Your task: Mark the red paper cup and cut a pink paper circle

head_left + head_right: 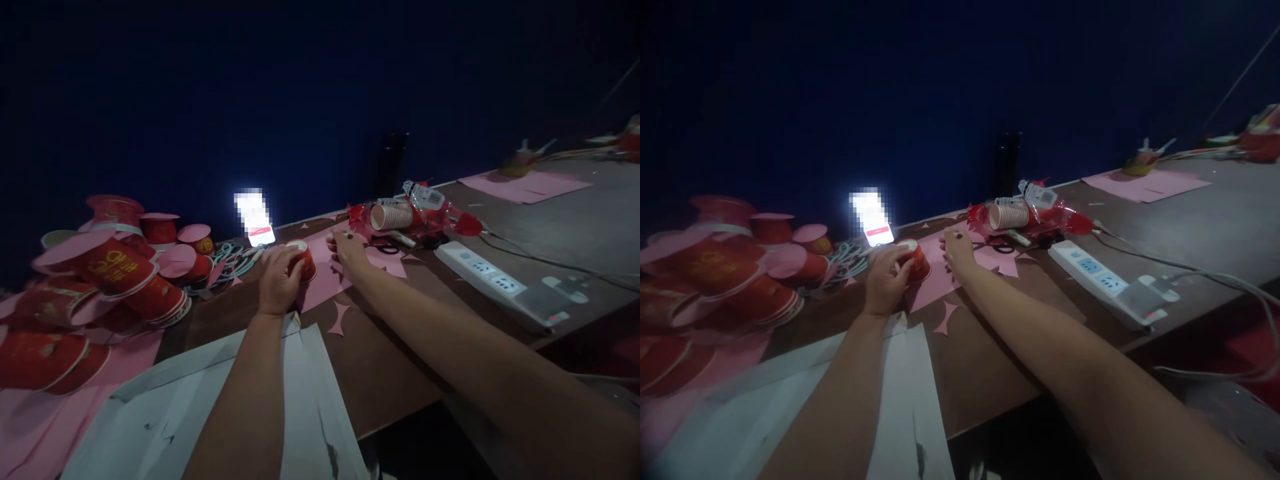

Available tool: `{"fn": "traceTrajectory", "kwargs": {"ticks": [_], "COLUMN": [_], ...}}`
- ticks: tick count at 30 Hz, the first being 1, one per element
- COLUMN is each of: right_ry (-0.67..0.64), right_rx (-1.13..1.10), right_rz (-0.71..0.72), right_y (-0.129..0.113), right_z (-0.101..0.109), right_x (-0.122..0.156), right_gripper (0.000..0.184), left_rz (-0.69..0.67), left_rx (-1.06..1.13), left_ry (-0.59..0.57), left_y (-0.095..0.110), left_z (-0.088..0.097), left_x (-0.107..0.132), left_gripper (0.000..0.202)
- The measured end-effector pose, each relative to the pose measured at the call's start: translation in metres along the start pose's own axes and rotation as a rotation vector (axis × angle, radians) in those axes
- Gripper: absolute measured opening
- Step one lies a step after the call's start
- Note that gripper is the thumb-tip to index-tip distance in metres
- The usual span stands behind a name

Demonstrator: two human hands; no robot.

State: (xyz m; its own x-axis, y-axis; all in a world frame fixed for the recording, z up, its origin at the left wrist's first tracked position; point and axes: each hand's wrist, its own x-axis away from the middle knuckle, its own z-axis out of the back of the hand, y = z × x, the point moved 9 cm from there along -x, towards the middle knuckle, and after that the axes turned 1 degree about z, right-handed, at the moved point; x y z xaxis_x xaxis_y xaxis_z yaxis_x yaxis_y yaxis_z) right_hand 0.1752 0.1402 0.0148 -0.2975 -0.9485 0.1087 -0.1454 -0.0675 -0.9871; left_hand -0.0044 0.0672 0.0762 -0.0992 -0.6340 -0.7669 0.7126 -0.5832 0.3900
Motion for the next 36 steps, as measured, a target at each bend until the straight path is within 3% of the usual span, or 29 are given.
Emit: {"fn": "traceTrajectory", "kwargs": {"ticks": [2,5,9,12,14,16,32,36], "right_ry": [0.062,0.096,0.111,0.070,0.042,0.016,-0.096,-0.118], "right_rx": [-0.025,0.003,0.085,0.124,0.132,0.138,0.222,0.273], "right_rz": [0.065,0.279,0.394,0.432,0.439,0.447,0.391,0.421], "right_y": [0.008,0.005,0.002,-0.003,-0.004,-0.006,-0.002,-0.002], "right_z": [0.014,0.025,0.028,0.023,0.021,0.019,0.009,0.005], "right_x": [0.004,0.004,0.001,0.004,0.007,0.010,0.014,0.015], "right_gripper": [0.020,0.025,0.032,0.032,0.032,0.031,0.023,0.026], "left_rz": [-0.001,0.041,0.113,0.136,0.156,0.166,0.357,0.317], "left_rx": [-0.012,-0.075,-0.244,-0.399,-0.472,-0.521,-0.516,-0.573], "left_ry": [0.026,0.096,0.276,0.231,0.145,0.133,0.146,0.232], "left_y": [0.003,0.003,-0.003,-0.012,-0.021,-0.027,-0.045,-0.032], "left_z": [0.004,0.019,0.063,0.083,0.085,0.087,0.090,0.097], "left_x": [-0.001,-0.004,-0.002,0.006,0.013,0.021,0.031,0.029], "left_gripper": [0.017,0.017,0.021,0.020,0.018,0.018,0.028,0.030]}}
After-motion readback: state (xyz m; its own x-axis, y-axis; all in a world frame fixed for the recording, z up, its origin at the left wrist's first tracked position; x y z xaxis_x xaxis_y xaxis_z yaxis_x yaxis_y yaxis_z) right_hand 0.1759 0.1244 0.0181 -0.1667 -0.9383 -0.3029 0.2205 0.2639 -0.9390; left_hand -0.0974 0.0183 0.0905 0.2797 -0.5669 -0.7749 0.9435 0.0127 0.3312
